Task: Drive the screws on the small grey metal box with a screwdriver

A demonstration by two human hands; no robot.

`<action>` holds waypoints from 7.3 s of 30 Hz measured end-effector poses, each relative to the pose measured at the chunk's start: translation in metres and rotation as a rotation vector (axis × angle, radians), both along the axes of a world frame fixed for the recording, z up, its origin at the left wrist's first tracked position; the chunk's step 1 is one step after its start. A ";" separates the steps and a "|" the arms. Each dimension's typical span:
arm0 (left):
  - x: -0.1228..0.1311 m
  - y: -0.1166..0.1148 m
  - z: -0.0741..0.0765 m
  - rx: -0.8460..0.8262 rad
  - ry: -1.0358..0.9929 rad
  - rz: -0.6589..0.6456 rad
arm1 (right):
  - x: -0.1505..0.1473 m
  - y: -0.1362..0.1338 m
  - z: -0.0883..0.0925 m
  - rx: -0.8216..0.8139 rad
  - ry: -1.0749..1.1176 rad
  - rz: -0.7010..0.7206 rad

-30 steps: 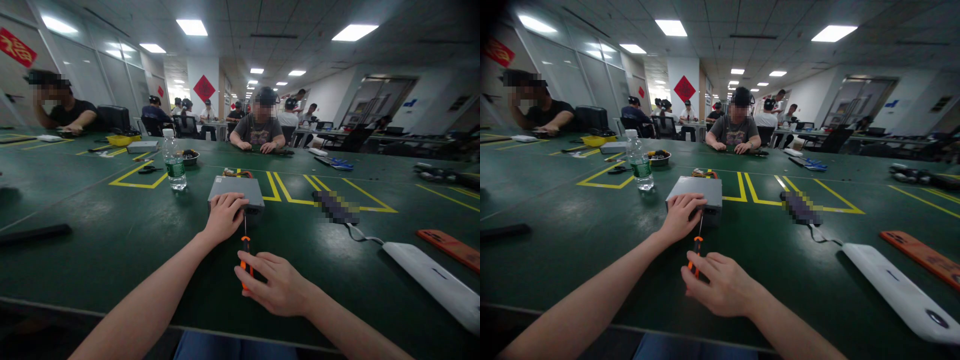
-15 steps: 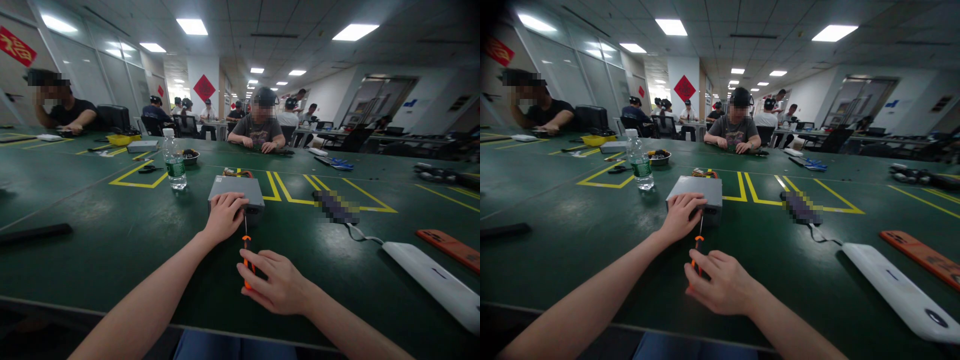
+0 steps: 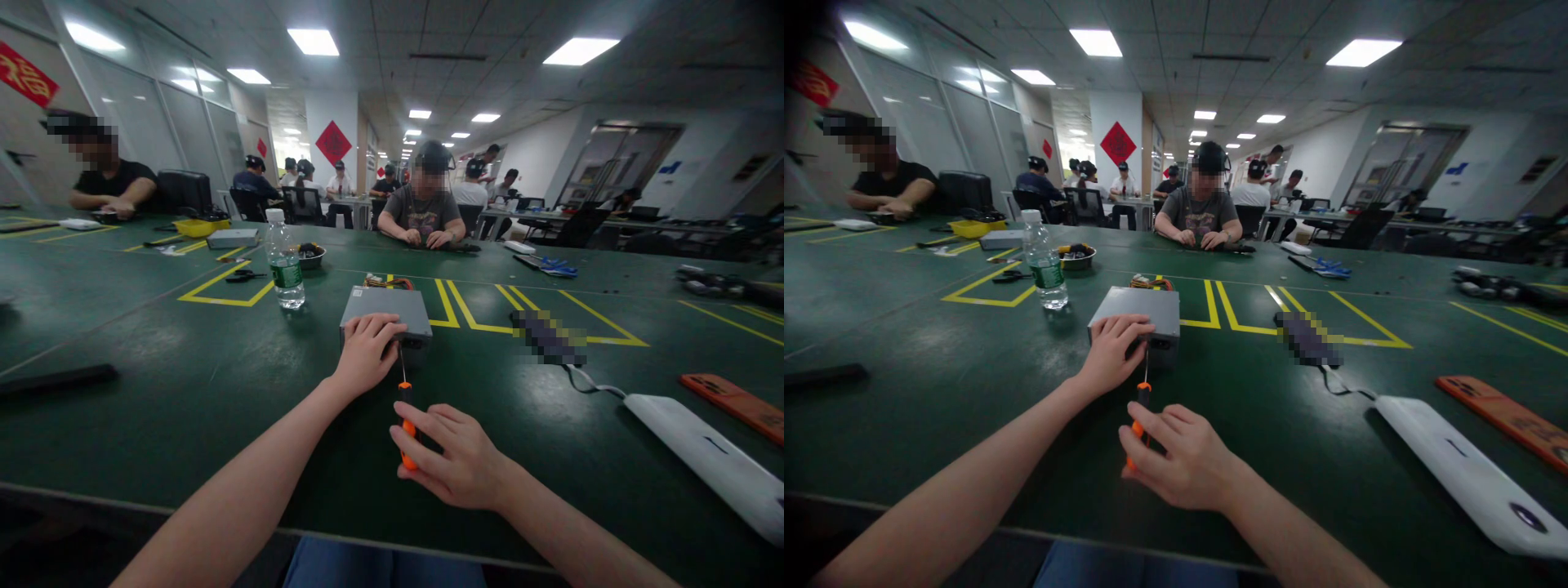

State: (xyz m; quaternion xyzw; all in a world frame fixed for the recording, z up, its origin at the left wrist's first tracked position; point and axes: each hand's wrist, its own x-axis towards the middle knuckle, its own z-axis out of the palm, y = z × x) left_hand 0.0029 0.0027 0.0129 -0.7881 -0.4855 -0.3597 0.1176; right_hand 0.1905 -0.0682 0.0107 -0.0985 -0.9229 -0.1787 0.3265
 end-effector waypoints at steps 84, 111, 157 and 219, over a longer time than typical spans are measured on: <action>0.000 -0.001 0.002 -0.007 0.003 -0.002 | 0.002 0.001 -0.003 -0.037 0.020 -0.008; -0.001 0.000 0.000 -0.007 -0.003 -0.003 | 0.013 0.006 -0.002 0.019 0.155 0.014; -0.002 0.001 0.000 -0.017 -0.008 -0.016 | 0.034 0.003 0.003 0.114 0.083 -0.104; -0.002 -0.001 0.002 -0.040 0.007 -0.013 | 0.038 0.005 -0.009 0.281 0.113 -0.290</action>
